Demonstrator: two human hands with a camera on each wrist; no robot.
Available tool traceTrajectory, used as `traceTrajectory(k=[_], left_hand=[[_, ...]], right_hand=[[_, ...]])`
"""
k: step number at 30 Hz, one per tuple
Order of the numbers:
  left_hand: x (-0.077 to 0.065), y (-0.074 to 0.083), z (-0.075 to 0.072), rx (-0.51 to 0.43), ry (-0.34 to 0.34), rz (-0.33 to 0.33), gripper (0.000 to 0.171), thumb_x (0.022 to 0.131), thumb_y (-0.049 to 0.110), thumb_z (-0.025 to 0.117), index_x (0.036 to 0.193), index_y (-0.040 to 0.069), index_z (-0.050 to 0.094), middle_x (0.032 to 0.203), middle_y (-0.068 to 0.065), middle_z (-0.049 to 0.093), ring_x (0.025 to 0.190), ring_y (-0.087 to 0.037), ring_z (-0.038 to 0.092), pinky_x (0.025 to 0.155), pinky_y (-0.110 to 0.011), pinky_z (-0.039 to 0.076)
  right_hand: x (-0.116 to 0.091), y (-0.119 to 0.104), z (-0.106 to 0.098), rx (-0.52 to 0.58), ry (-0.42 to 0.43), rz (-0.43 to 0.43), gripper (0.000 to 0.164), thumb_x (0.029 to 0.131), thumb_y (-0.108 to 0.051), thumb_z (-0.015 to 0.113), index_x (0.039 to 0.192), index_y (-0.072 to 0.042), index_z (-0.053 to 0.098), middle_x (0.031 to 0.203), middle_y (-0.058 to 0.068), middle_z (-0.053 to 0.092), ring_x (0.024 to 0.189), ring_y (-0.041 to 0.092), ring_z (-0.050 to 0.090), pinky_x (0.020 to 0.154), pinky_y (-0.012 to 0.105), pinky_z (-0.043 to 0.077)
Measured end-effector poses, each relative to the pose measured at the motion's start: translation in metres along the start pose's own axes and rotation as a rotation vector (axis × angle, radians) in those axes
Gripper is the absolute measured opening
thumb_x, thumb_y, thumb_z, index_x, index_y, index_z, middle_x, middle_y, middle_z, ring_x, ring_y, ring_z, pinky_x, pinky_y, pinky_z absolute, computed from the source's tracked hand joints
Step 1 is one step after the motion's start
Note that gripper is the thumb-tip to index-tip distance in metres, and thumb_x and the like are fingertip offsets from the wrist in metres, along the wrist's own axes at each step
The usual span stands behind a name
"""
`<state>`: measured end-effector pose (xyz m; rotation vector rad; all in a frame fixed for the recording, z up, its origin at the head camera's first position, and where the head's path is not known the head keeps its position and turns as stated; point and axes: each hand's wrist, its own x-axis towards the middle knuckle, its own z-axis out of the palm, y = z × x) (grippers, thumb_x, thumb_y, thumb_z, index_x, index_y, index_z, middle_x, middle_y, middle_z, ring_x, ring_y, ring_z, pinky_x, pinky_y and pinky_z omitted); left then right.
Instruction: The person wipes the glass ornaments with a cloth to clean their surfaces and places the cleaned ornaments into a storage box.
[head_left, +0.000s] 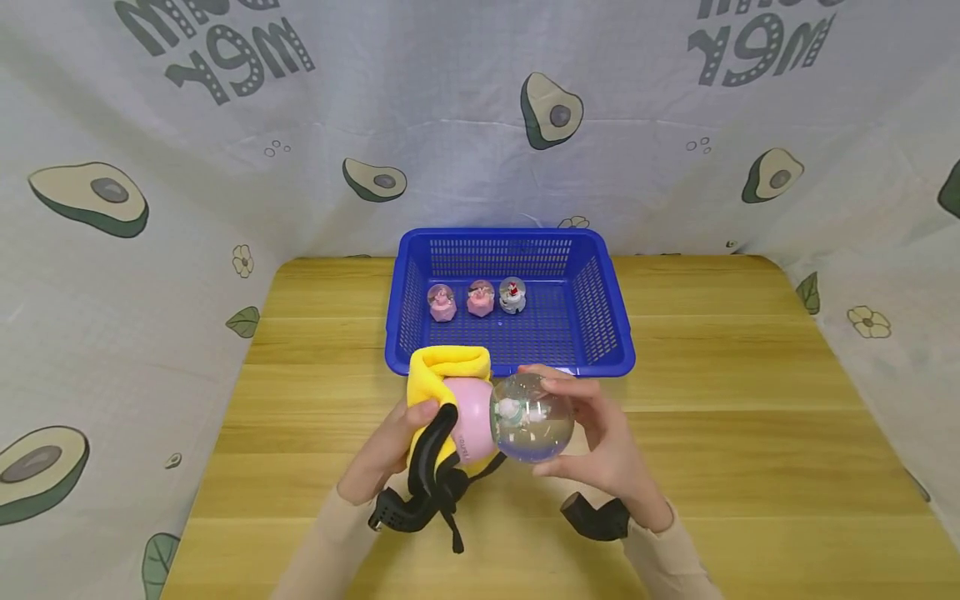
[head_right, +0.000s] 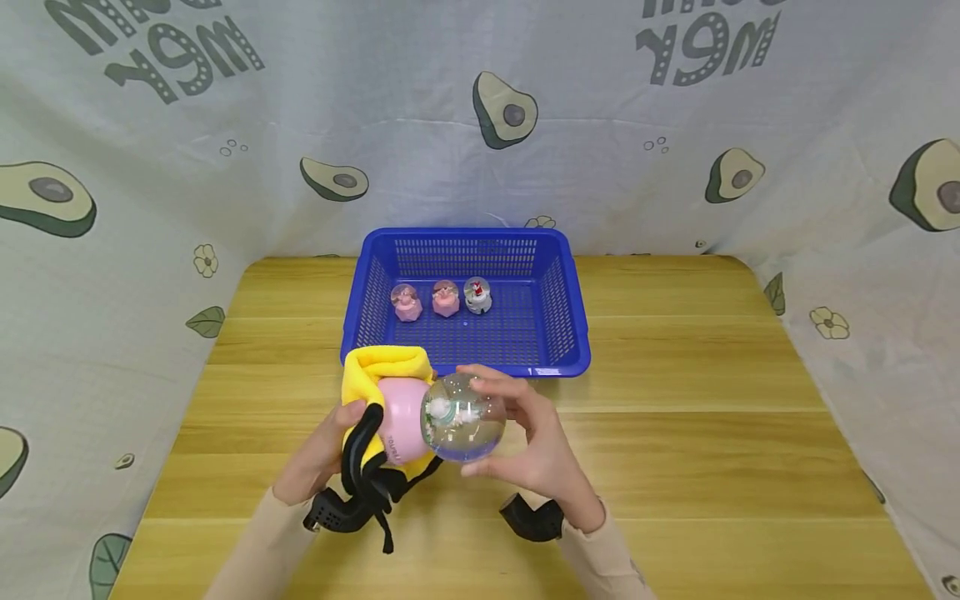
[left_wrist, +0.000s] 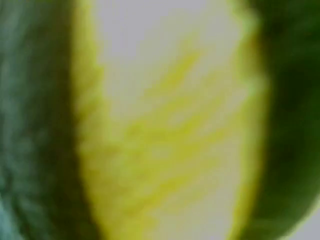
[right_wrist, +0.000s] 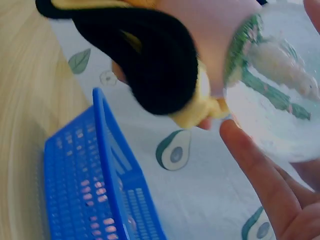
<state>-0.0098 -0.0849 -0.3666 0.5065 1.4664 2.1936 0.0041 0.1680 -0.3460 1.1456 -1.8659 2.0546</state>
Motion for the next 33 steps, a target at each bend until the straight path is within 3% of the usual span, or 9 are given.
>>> traceTrajectory(k=[5,8,11,16,21,27,30,33], left_hand=[[0.004,-0.006,0.014,0.037,0.115,0.177,0.083,0.079,0.066,0.062,0.132,0.009,0.034,0.114,-0.007,0.048,0.102,-0.017,0.047,0.086,-0.025,0.045],[0.009,-0.007,0.024,0.051,0.162,0.304,0.096,0.076,0.068,0.063,0.143,0.01,0.028,0.131,-0.009,0.045,0.115,-0.022,0.044,0.096,-0.031,0.043],[0.011,-0.009,0.034,0.109,0.222,0.4,0.097,0.077,0.063,0.066,0.146,0.009,0.024,0.135,-0.01,0.043,0.117,-0.023,0.045,0.097,-0.031,0.044],[0.008,-0.013,0.048,0.214,0.348,0.431,0.092,0.077,0.05,0.076,0.142,0.008,0.027,0.127,-0.01,0.046,0.108,-0.021,0.049,0.088,-0.028,0.049],[0.009,-0.016,0.054,0.28,0.398,0.484,0.098,0.074,0.042,0.081,0.146,0.012,0.021,0.134,-0.013,0.041,0.113,-0.029,0.046,0.091,-0.033,0.049],[0.012,-0.018,0.053,0.435,0.482,0.563,0.097,0.074,0.043,0.08,0.146,0.011,0.024,0.137,-0.009,0.038,0.116,-0.029,0.044,0.098,-0.034,0.042],[0.011,-0.019,0.051,0.475,0.536,0.55,0.095,0.075,0.044,0.079,0.145,0.009,0.027,0.138,-0.009,0.038,0.116,-0.026,0.044,0.099,-0.032,0.041],[0.009,-0.019,0.048,0.432,0.54,0.509,0.093,0.075,0.041,0.08,0.144,0.008,0.028,0.135,-0.009,0.043,0.114,-0.025,0.046,0.098,-0.03,0.042]], right_hand=[[-0.002,0.003,0.007,0.189,0.187,0.033,0.074,0.071,-0.005,0.084,0.132,0.004,0.043,0.132,0.02,0.052,0.115,0.027,0.054,0.09,0.032,0.05],[-0.002,0.003,0.015,0.268,0.307,0.078,0.069,0.073,-0.001,0.081,0.132,0.0,0.045,0.124,0.014,0.058,0.105,0.022,0.059,0.083,0.029,0.053],[-0.001,0.003,0.022,0.354,0.396,0.143,0.066,0.074,0.005,0.075,0.132,-0.006,0.045,0.122,0.012,0.057,0.102,0.022,0.06,0.079,0.032,0.054],[0.002,-0.001,0.032,0.358,0.484,0.247,0.062,0.078,0.007,0.065,0.132,-0.011,0.043,0.12,0.013,0.055,0.1,0.022,0.06,0.08,0.031,0.054],[0.005,-0.007,0.036,0.262,0.517,0.28,0.056,0.081,0.005,0.063,0.131,-0.009,0.042,0.116,0.015,0.058,0.097,0.021,0.06,0.077,0.029,0.053],[0.007,-0.012,0.038,0.196,0.534,0.309,0.052,0.082,0.007,0.062,0.128,-0.009,0.044,0.114,0.013,0.059,0.095,0.02,0.06,0.074,0.027,0.053],[0.006,-0.011,0.038,0.209,0.51,0.304,0.055,0.08,0.01,0.063,0.128,-0.009,0.044,0.115,0.014,0.059,0.095,0.021,0.061,0.074,0.028,0.054],[0.004,-0.008,0.036,0.236,0.466,0.278,0.06,0.078,0.01,0.067,0.129,-0.009,0.043,0.118,0.014,0.059,0.096,0.022,0.063,0.076,0.031,0.055]])
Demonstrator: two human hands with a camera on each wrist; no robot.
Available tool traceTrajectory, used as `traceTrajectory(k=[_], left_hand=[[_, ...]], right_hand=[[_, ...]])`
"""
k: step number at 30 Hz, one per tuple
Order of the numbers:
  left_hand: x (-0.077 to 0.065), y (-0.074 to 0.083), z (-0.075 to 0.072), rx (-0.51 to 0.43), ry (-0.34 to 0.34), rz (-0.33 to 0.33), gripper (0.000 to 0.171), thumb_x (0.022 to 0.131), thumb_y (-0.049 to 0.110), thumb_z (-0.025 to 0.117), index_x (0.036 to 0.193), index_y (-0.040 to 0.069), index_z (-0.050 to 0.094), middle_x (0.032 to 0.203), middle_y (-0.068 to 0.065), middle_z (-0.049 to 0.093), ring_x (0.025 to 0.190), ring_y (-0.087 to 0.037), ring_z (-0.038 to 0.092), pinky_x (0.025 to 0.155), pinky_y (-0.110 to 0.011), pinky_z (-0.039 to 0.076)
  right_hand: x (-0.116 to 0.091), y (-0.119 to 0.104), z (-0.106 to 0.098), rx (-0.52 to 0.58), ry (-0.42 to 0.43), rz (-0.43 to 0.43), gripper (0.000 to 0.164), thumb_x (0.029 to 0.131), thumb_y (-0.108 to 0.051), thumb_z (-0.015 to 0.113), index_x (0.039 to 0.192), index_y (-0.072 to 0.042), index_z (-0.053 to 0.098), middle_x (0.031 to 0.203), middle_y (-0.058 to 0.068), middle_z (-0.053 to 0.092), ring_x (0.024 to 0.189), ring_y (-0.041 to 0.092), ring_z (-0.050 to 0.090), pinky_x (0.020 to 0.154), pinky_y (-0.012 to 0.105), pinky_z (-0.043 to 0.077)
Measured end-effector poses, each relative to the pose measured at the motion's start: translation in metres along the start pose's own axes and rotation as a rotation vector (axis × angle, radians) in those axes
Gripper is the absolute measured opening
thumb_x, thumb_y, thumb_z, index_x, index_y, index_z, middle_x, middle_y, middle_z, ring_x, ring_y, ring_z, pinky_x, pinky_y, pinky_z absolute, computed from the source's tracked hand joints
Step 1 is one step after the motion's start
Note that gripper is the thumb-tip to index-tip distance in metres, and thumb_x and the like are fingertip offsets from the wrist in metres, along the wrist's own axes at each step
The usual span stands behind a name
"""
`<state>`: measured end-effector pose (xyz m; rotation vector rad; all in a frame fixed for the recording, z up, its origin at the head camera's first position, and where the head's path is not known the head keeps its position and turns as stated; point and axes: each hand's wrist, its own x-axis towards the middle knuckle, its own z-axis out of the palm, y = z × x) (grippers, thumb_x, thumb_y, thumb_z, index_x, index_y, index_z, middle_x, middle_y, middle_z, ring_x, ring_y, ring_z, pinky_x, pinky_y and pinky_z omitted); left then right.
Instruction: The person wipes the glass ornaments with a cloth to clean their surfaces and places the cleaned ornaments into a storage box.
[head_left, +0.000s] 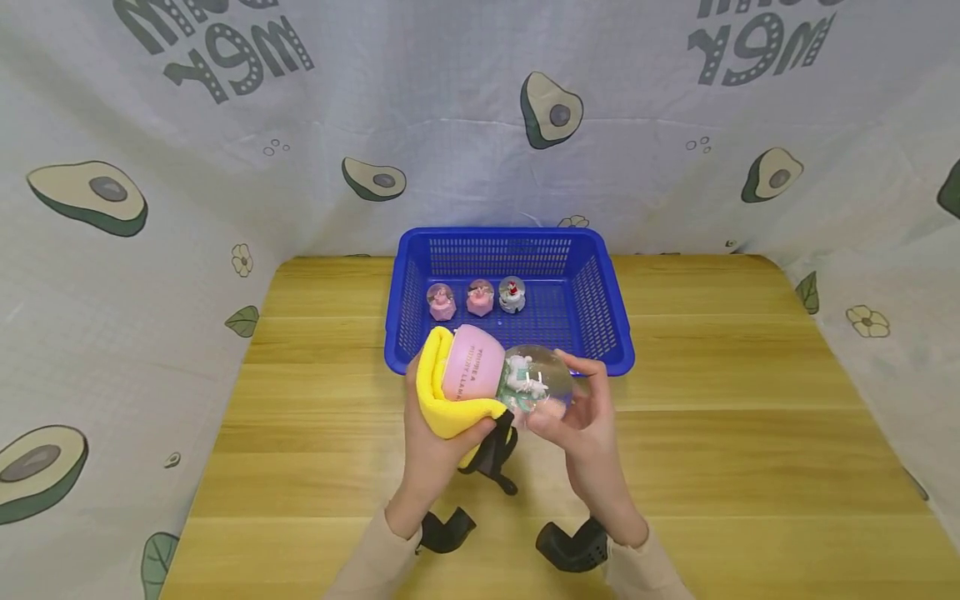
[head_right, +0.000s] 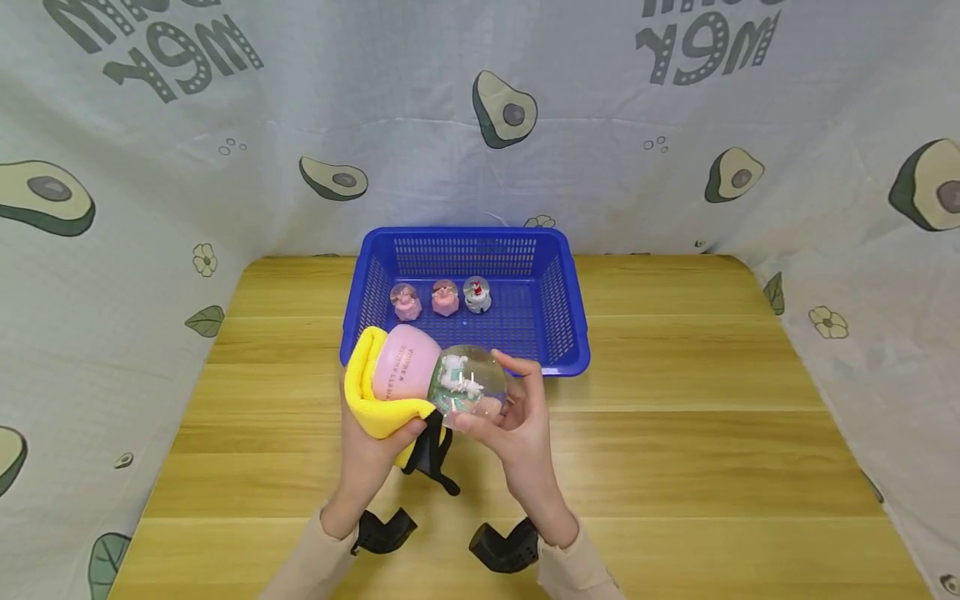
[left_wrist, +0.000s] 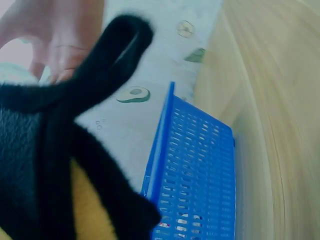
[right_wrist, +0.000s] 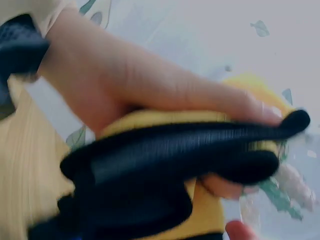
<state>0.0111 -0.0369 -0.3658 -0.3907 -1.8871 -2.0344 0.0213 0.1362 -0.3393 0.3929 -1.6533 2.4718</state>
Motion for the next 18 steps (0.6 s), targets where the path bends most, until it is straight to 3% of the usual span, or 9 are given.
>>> traceTrajectory(k=[4,9,14,18], left_hand=[[0.001,0.0,-0.007,-0.057,-0.029,-0.067,0.093,0.075,0.038,0.082,0.144,0.007,0.028,0.133,-0.01,0.046,0.111,-0.024,0.047,0.095,-0.028,0.045],[0.003,0.002,-0.012,-0.092,-0.053,-0.137,0.093,0.074,0.044,0.08,0.142,0.004,0.029,0.121,-0.01,0.05,0.103,-0.022,0.051,0.088,-0.027,0.048],[0.003,0.001,-0.016,-0.142,-0.066,-0.199,0.09,0.075,0.043,0.079,0.14,0.003,0.031,0.114,-0.012,0.052,0.098,-0.023,0.053,0.085,-0.029,0.049],[0.003,0.002,-0.019,-0.129,-0.076,-0.236,0.089,0.076,0.041,0.079,0.141,0.004,0.031,0.117,-0.012,0.052,0.101,-0.025,0.053,0.087,-0.03,0.049]], right_hand=[[0.001,0.001,-0.005,-0.031,-0.067,-0.041,0.064,0.076,0.008,0.073,0.13,-0.008,0.043,0.123,0.013,0.057,0.1,0.022,0.062,0.079,0.031,0.054],[0.001,0.002,-0.009,-0.195,-0.115,-0.133,0.069,0.075,-0.004,0.081,0.13,0.001,0.04,0.126,0.009,0.055,0.104,0.019,0.059,0.085,0.027,0.052],[0.001,0.005,-0.01,-0.337,-0.181,-0.301,0.072,0.075,-0.02,0.083,0.128,0.005,0.04,0.135,0.013,0.049,0.116,0.022,0.053,0.091,0.027,0.048],[0.004,0.007,-0.01,-0.445,-0.226,-0.438,0.068,0.077,-0.022,0.081,0.126,0.003,0.041,0.136,0.02,0.047,0.12,0.027,0.05,0.089,0.027,0.049]])
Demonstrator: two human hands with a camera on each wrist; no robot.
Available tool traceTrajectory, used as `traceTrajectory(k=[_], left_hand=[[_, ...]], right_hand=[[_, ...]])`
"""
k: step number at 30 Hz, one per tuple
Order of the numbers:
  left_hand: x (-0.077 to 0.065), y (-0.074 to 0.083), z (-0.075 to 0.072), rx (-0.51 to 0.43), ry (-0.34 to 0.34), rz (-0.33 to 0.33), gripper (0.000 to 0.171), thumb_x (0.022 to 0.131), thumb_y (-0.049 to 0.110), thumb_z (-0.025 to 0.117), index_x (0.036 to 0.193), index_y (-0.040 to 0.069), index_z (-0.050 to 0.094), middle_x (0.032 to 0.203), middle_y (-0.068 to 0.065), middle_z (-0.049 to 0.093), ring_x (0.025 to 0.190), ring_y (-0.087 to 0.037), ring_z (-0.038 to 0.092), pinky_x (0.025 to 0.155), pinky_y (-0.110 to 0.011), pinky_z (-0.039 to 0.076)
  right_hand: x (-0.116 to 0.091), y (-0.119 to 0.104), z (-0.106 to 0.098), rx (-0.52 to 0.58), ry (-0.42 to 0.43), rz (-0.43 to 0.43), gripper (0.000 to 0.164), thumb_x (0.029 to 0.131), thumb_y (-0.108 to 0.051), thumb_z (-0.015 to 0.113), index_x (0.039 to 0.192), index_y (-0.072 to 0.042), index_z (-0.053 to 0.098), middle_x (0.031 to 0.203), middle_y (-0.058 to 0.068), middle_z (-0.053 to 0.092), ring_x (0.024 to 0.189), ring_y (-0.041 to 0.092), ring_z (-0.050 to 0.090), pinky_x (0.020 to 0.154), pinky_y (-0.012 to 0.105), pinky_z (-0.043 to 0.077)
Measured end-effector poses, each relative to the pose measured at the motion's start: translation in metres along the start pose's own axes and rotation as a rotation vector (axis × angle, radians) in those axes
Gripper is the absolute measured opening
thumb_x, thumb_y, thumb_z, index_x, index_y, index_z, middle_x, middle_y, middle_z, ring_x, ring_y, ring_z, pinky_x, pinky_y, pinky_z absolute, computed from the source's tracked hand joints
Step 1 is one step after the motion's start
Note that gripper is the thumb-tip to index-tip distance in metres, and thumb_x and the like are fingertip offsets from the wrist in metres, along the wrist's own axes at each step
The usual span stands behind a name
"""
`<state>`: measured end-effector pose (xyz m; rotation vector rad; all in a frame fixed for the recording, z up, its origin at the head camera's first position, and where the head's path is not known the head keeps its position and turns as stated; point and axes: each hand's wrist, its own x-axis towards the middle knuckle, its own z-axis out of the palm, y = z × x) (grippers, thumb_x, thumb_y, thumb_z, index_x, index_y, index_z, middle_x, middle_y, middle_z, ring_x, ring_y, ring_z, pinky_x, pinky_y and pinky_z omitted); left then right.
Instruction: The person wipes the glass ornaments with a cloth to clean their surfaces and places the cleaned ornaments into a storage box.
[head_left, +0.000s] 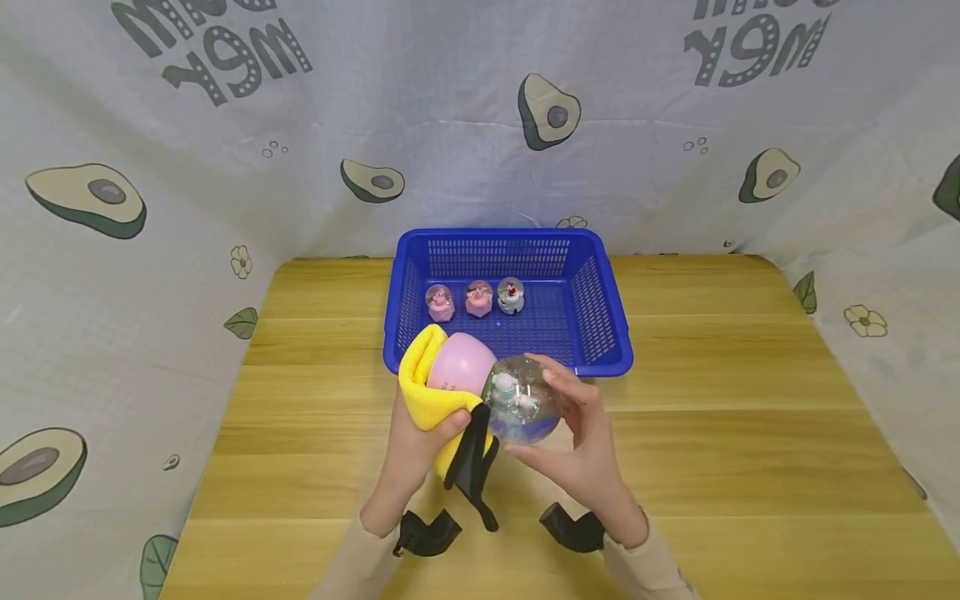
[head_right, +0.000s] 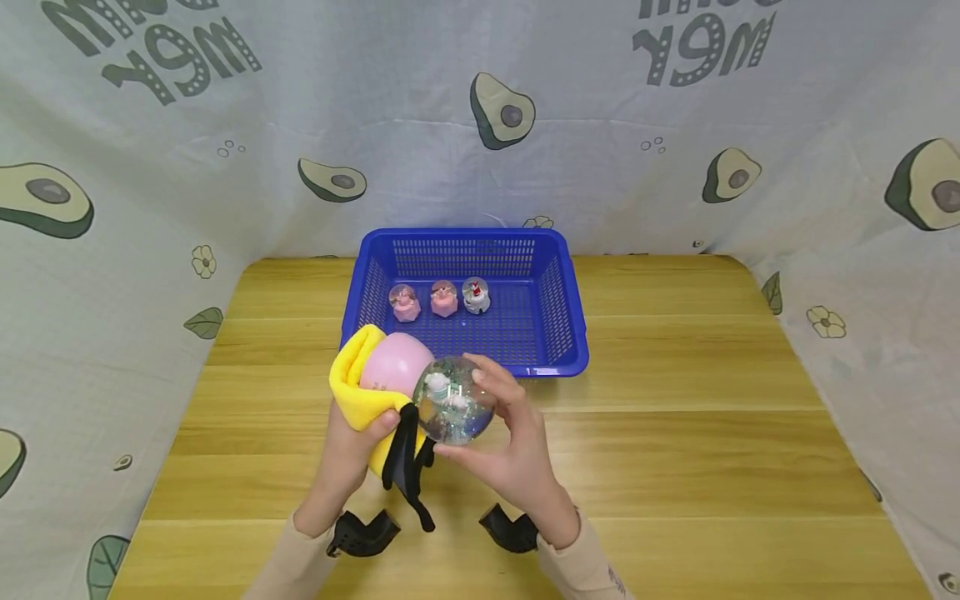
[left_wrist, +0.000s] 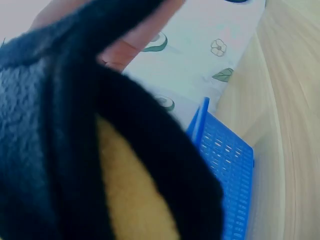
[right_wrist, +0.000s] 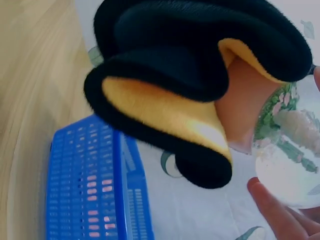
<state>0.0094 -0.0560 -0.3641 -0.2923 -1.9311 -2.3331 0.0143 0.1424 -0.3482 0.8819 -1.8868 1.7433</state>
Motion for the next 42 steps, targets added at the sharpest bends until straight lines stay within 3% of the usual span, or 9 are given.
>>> traceTrajectory(k=[5,11,16,22,26,29,36,42], left_hand=[[0.003,0.004,-0.003,-0.029,-0.016,-0.05,0.087,0.076,0.038,0.078,0.143,0.007,0.03,0.123,-0.013,0.05,0.102,-0.027,0.053,0.088,-0.031,0.05],[0.012,0.009,-0.011,-0.015,-0.089,-0.08,0.086,0.079,0.033,0.076,0.148,0.017,0.028,0.14,-0.007,0.044,0.111,-0.029,0.051,0.093,-0.035,0.048],[0.018,0.014,-0.018,0.061,-0.166,-0.146,0.079,0.08,0.025,0.075,0.146,0.018,0.031,0.13,-0.011,0.05,0.104,-0.027,0.054,0.086,-0.034,0.051],[0.026,0.018,-0.024,0.09,-0.374,-0.156,0.064,0.087,0.014,0.068,0.142,0.01,0.037,0.122,-0.014,0.055,0.098,-0.026,0.058,0.081,-0.038,0.054],[0.032,0.02,-0.026,0.068,-0.518,-0.129,0.058,0.09,0.012,0.065,0.141,0.01,0.039,0.125,-0.013,0.055,0.099,-0.026,0.058,0.084,-0.038,0.053],[0.035,0.02,-0.027,0.043,-0.589,-0.125,0.056,0.091,0.014,0.064,0.141,0.01,0.04,0.124,-0.012,0.055,0.099,-0.026,0.057,0.085,-0.037,0.052],[0.036,0.018,-0.026,-0.081,-0.623,-0.169,0.054,0.092,0.018,0.062,0.139,0.005,0.04,0.115,-0.018,0.058,0.097,-0.027,0.059,0.083,-0.039,0.053],[0.035,0.015,-0.025,-0.095,-0.644,-0.128,0.051,0.091,0.019,0.063,0.133,-0.001,0.042,0.12,-0.02,0.056,0.095,-0.022,0.059,0.082,-0.033,0.053]], right_hand=[[0.002,0.003,0.001,-0.175,-0.023,-0.164,0.057,0.08,-0.027,0.078,0.118,-0.001,0.045,0.132,0.026,0.048,0.119,0.032,0.051,0.09,0.03,0.049],[0.006,0.003,0.0,-0.353,-0.086,-0.35,0.032,0.087,-0.026,0.07,0.111,-0.009,0.055,0.124,0.028,0.053,0.11,0.036,0.057,0.089,0.035,0.05],[0.008,-0.003,-0.003,-0.416,-0.19,-0.428,0.02,0.091,-0.022,0.063,0.109,-0.012,0.063,0.122,0.028,0.055,0.109,0.039,0.056,0.092,0.04,0.049],[0.007,-0.012,-0.009,-0.377,-0.305,-0.391,0.024,0.092,-0.021,0.063,0.113,-0.012,0.063,0.125,0.025,0.055,0.111,0.038,0.055,0.095,0.041,0.047],[0.008,-0.017,-0.011,-0.354,-0.338,-0.382,0.025,0.091,-0.023,0.064,0.114,-0.012,0.062,0.127,0.024,0.054,0.112,0.038,0.055,0.095,0.04,0.047],[0.008,-0.02,-0.012,-0.344,-0.354,-0.369,0.025,0.091,-0.023,0.064,0.113,-0.013,0.062,0.127,0.024,0.054,0.112,0.037,0.055,0.096,0.04,0.046],[0.005,-0.015,-0.016,-0.196,-0.34,-0.252,0.038,0.086,-0.024,0.072,0.119,-0.011,0.061,0.13,0.024,0.052,0.115,0.035,0.055,0.095,0.034,0.047],[-0.001,-0.004,-0.025,0.021,-0.271,-0.013,0.061,0.074,-0.026,0.083,0.127,-0.008,0.057,0.134,0.023,0.05,0.123,0.032,0.049,0.095,0.034,0.046]])
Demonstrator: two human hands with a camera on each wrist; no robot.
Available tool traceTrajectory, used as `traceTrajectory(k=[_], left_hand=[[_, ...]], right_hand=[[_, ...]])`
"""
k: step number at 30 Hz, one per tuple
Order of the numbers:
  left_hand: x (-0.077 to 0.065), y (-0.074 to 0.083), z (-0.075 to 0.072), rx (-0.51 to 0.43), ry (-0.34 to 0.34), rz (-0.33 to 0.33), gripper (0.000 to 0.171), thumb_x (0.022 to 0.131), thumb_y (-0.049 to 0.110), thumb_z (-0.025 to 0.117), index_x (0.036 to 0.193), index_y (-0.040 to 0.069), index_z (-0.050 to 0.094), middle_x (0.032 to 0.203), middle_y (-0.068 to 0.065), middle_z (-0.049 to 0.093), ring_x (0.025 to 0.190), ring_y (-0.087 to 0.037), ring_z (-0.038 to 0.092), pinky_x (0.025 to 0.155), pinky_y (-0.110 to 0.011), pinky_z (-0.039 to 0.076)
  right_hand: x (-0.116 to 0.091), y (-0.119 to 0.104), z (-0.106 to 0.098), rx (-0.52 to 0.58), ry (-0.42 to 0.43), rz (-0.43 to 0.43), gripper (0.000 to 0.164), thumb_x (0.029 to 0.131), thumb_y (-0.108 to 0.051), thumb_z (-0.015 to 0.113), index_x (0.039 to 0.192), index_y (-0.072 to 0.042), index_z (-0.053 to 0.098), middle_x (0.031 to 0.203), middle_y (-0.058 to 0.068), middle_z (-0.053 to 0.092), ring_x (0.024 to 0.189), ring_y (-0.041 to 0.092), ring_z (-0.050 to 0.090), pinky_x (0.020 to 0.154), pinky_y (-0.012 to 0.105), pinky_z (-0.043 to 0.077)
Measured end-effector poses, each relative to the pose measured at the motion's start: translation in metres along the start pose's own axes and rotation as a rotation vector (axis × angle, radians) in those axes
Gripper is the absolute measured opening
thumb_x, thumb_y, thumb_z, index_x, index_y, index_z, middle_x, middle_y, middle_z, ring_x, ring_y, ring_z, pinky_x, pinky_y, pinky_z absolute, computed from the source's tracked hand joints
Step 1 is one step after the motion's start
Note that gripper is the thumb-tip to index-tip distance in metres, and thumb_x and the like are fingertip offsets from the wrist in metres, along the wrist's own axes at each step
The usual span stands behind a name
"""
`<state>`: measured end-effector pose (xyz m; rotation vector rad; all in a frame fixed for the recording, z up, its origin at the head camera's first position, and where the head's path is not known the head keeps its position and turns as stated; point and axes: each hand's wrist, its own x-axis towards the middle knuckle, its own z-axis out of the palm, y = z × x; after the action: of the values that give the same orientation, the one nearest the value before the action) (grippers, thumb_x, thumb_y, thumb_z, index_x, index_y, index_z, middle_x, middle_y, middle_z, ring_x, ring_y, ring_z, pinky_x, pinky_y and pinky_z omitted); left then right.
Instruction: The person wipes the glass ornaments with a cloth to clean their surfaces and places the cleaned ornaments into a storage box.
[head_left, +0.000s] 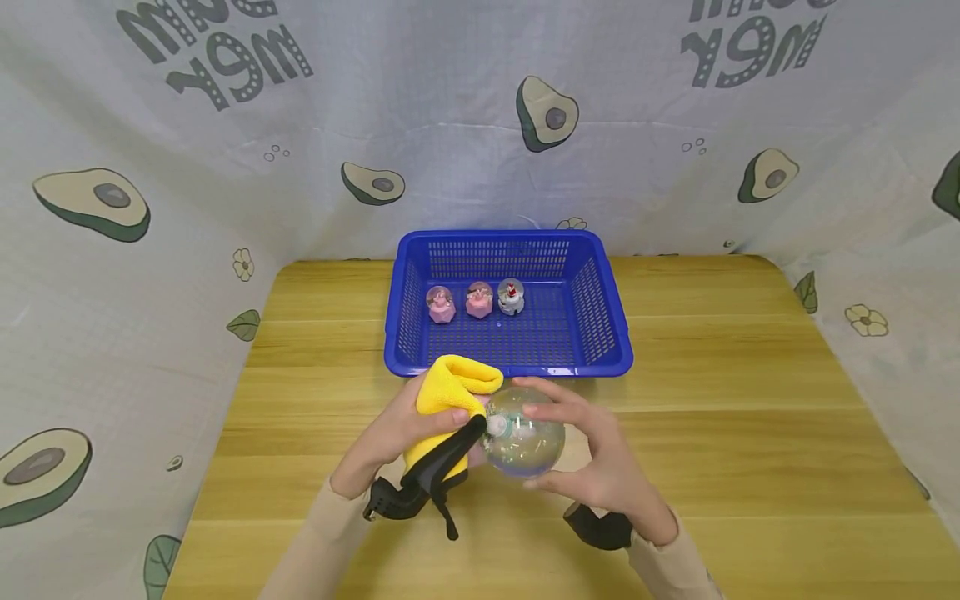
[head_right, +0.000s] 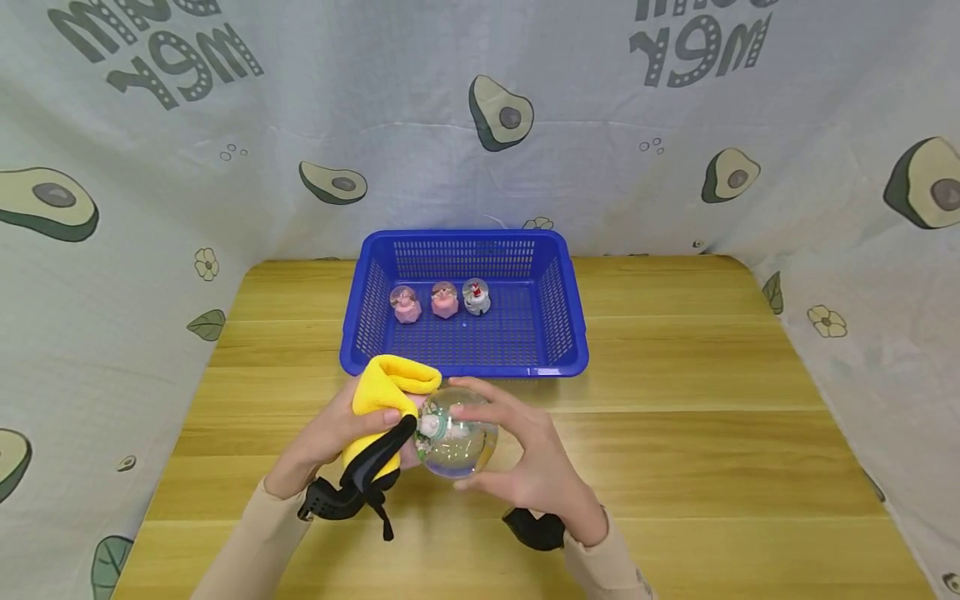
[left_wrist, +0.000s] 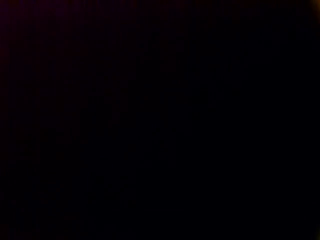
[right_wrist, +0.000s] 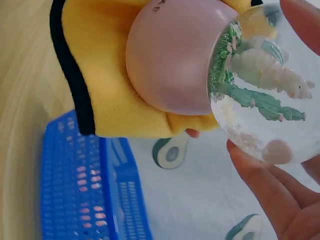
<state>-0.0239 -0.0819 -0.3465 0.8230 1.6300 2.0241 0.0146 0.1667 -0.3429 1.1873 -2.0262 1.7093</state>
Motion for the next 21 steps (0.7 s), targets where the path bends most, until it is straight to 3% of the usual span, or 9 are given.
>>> traceTrajectory(k=[4,7,10,14,21], left_hand=[[-0.001,0.0,0.001,-0.002,-0.017,0.044,0.052,0.092,0.02,0.063,0.132,-0.005,0.042,0.124,-0.023,0.054,0.091,-0.019,0.061,0.08,-0.032,0.054],[-0.001,0.001,0.005,0.013,0.016,0.068,0.054,0.09,0.023,0.066,0.132,-0.004,0.044,0.126,-0.023,0.054,0.086,-0.019,0.062,0.077,-0.034,0.055],[-0.002,0.0,0.009,0.084,0.1,0.11,0.06,0.086,0.029,0.071,0.131,0.0,0.046,0.128,-0.016,0.054,0.089,-0.019,0.061,0.079,-0.032,0.054],[-0.001,0.0,0.017,0.227,0.232,0.193,0.067,0.08,0.042,0.075,0.131,0.006,0.05,0.129,-0.008,0.05,0.107,-0.024,0.052,0.088,-0.029,0.048],[0.001,-0.007,0.033,0.447,0.394,0.327,0.075,0.076,0.054,0.072,0.133,0.012,0.048,0.135,-0.008,0.041,0.123,-0.03,0.037,0.092,-0.039,0.042]], right_hand=[[-0.004,0.005,-0.003,0.208,0.06,0.132,0.072,0.068,-0.009,0.087,0.13,-0.002,0.051,0.136,0.021,0.049,0.125,0.03,0.047,0.094,0.033,0.047],[-0.005,0.008,-0.002,0.346,0.126,0.201,0.074,0.066,0.003,0.084,0.131,0.002,0.048,0.134,0.02,0.051,0.12,0.028,0.051,0.093,0.032,0.047],[-0.006,0.01,0.0,0.451,0.209,0.284,0.072,0.067,0.005,0.082,0.131,-0.002,0.05,0.129,0.015,0.055,0.111,0.024,0.057,0.089,0.031,0.05],[-0.006,0.011,0.004,0.568,0.312,0.389,0.066,0.07,0.005,0.077,0.13,-0.009,0.052,0.12,0.011,0.056,0.101,0.02,0.059,0.083,0.029,0.052],[-0.003,0.014,0.01,0.658,0.411,0.517,0.051,0.079,0.002,0.062,0.127,-0.011,0.051,0.113,0.009,0.06,0.094,0.017,0.061,0.076,0.028,0.052]])
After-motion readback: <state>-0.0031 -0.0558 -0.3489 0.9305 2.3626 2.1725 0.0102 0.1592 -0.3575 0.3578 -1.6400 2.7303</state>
